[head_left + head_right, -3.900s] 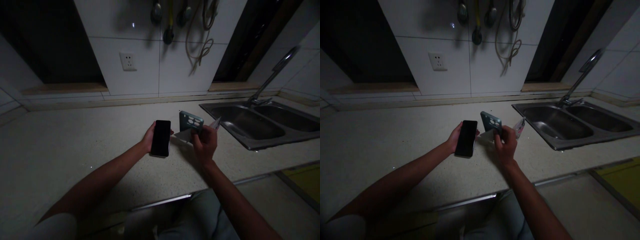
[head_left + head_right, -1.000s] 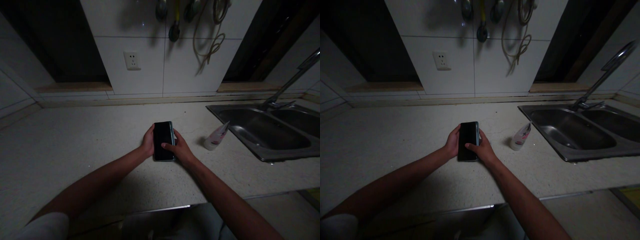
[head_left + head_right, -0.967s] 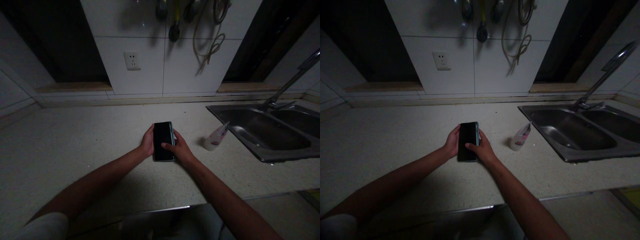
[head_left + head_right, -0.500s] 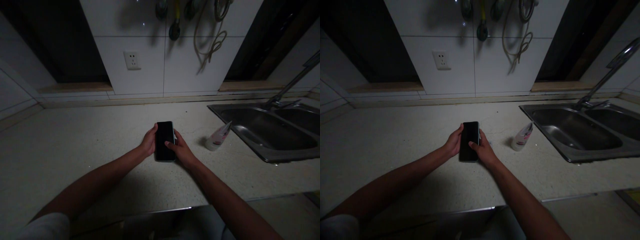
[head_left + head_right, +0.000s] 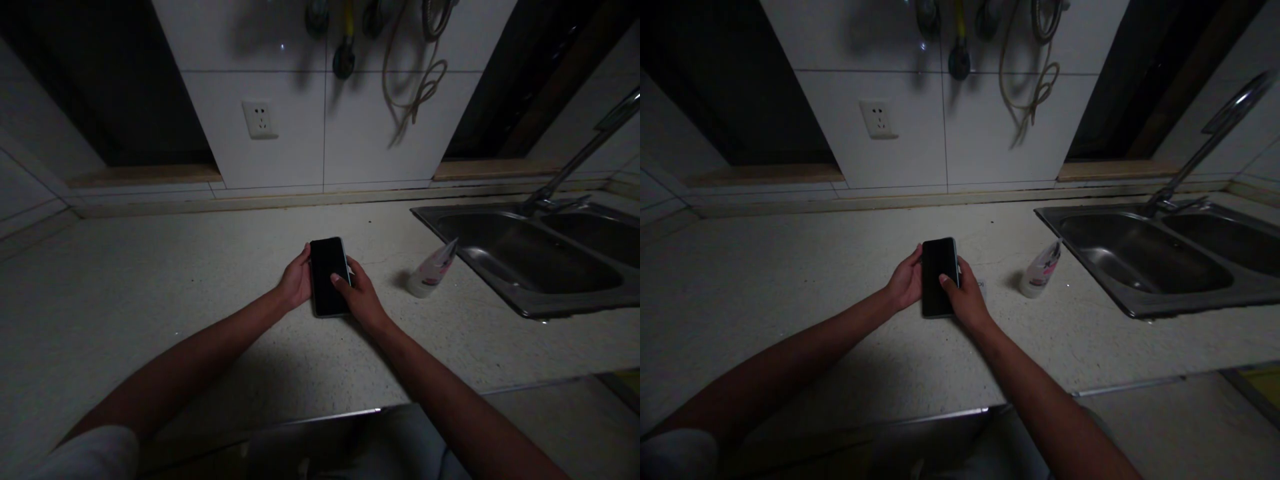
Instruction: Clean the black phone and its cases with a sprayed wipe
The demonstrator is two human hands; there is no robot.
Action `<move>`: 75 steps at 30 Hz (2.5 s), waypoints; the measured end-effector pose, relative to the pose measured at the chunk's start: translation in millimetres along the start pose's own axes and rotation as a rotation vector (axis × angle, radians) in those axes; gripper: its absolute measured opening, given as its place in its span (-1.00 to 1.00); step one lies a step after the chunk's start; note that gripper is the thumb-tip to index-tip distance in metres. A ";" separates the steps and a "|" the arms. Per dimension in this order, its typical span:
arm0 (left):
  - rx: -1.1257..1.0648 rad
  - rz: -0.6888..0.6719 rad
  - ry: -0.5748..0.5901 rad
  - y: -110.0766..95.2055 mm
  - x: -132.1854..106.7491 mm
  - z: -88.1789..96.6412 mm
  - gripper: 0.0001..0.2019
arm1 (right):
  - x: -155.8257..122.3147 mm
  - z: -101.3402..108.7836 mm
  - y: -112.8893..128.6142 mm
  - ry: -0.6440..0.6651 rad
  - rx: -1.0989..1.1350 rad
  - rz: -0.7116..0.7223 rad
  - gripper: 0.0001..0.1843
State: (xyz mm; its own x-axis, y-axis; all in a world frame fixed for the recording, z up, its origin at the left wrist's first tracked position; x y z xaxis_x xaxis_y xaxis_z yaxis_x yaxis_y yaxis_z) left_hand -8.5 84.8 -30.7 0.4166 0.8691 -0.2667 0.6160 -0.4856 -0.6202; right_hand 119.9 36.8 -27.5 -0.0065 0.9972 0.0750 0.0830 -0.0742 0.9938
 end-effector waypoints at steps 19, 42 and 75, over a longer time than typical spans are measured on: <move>-0.099 -0.045 -0.119 -0.6 2.3 4.3 -0.63 | 0.7 4.0 1.5 0.029 -0.105 -0.041 0.09; -0.026 0.051 -0.048 -5.4 4.2 7.5 -0.72 | -3.1 2.1 8.4 0.236 -0.216 0.167 0.35; -0.047 -0.102 -0.033 -7.3 -1.3 1.2 -0.86 | -3.8 3.9 1.2 0.177 -0.237 0.121 0.32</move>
State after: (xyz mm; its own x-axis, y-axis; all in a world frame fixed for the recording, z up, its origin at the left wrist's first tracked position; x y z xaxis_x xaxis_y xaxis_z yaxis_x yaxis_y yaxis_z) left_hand -14.3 87.3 -26.8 0.3281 0.9166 -0.2285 0.6852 -0.3974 -0.6104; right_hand 123.9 33.0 -26.9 -0.1858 0.9648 0.1861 -0.1408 -0.2136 0.9667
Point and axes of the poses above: each hand's wrist, its own x-axis towards the middle knuckle, its own z-axis out of the back of the hand, y = z × x, the point moved 4 cm from there along x, towards the middle knuckle, and after that the axes turned 1 degree about -y, right-handed, at the moved point
